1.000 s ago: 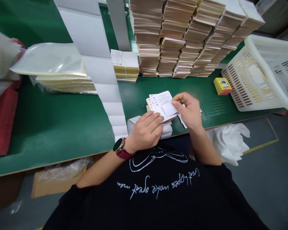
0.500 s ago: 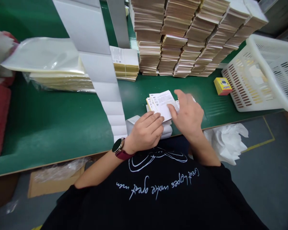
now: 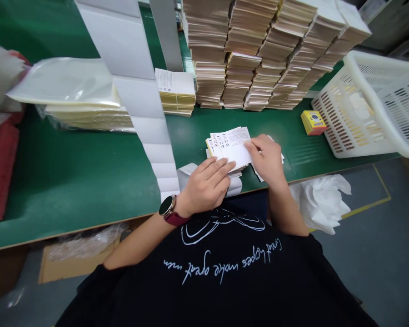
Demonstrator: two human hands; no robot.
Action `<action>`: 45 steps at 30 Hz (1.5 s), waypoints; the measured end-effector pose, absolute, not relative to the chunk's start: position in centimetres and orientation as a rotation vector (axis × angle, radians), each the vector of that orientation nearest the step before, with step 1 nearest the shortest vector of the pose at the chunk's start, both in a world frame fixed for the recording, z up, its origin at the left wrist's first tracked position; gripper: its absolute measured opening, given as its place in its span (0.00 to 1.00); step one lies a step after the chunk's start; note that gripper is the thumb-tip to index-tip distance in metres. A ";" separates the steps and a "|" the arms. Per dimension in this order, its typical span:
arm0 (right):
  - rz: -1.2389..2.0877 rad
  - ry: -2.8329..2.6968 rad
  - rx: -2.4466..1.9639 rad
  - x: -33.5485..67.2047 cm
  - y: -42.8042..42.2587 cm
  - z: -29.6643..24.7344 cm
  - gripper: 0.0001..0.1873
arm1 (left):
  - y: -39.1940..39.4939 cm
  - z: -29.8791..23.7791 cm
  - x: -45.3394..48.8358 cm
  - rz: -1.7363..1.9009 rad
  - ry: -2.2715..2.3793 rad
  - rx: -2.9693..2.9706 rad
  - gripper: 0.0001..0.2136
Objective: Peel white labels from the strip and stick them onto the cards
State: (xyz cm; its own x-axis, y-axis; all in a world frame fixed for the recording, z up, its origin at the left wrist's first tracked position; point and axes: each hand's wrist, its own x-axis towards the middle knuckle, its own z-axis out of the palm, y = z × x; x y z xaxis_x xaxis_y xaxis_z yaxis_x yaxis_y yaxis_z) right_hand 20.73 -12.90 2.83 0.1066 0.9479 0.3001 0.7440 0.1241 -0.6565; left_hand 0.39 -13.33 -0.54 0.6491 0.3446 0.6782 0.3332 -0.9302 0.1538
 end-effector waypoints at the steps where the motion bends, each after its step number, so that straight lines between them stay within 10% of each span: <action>1: 0.301 -1.672 -1.655 20.9 -13.2 2.8 0.13 | -13.3 -0.5 0.4 1.173 0.586 2.844 0.05; 10: 0.028 -1.479 -1.963 26.3 -17.0 1.7 0.11 | -12.9 -0.4 0.0 1.460 0.627 2.664 0.02; 17: 0.651 -1.536 -1.264 19.5 -21.6 2.7 0.11 | -13.9 0.8 0.4 1.349 0.763 2.515 0.04; 45: 0.604 -1.626 -1.108 18.6 -20.9 3.1 0.07 | -14.2 1.1 0.4 1.470 0.393 2.891 0.08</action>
State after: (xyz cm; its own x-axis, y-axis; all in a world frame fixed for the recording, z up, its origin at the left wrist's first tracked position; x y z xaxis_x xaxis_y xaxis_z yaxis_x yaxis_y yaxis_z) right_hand 18.58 -20.86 3.06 -0.0431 0.8839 0.4657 0.3651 0.4479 -0.8162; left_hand 0.37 -14.19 1.08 0.5678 0.1561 0.8083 0.2684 -0.9633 -0.0025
